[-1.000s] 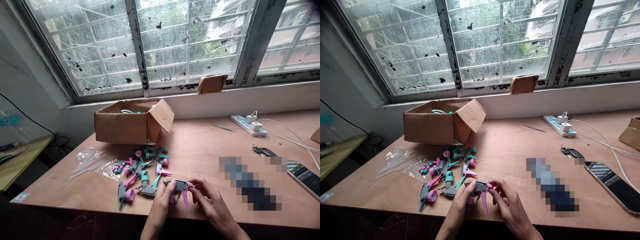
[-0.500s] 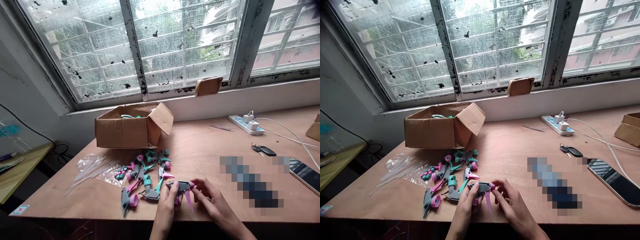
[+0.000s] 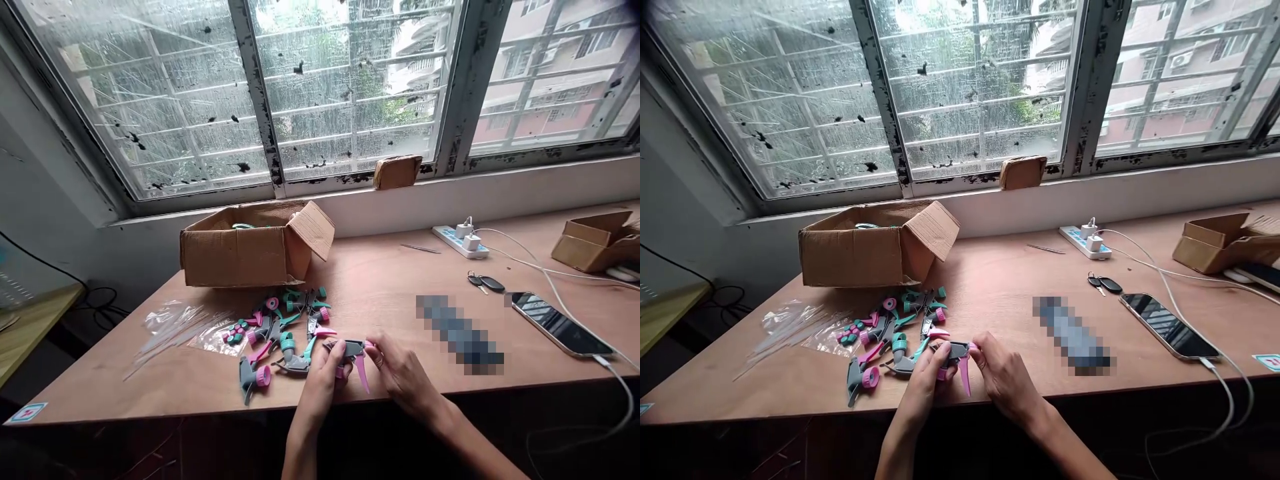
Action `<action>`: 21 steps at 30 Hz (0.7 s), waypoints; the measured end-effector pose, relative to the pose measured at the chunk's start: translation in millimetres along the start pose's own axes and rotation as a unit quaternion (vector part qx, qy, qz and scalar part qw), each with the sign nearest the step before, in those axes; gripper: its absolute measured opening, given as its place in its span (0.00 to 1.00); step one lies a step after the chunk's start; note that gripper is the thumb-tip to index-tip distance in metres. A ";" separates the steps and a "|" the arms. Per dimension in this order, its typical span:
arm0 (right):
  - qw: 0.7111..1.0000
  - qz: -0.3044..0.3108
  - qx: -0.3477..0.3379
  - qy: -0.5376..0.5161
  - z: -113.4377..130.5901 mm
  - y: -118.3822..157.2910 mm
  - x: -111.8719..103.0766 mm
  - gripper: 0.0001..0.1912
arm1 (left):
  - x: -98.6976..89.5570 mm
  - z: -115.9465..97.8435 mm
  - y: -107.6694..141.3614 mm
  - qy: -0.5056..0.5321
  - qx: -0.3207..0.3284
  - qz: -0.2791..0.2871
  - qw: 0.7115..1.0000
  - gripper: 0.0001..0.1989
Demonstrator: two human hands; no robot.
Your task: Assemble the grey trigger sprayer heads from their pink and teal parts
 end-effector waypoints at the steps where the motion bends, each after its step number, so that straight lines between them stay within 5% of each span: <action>1: 1.000 0.007 0.003 0.001 -0.8 -2.1 -0.4 0.19 | -0.7 1.3 -1.0 0.000 0.003 0.002 1.000 0.22; 21: 0.964 0.061 0.103 -0.239 -20.1 0.9 -2.0 0.19 | -1.3 7.4 1.4 0.037 0.001 0.014 0.999 0.19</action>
Point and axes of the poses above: each hand's wrist, its own y-axis away from the middle knuckle, its own x-axis out of the palm, z = x × y, the point moved 4 cm from there along -y, towards the middle knuckle, and after that the axes turned 5 degrees about y, right-handed, at the moved point
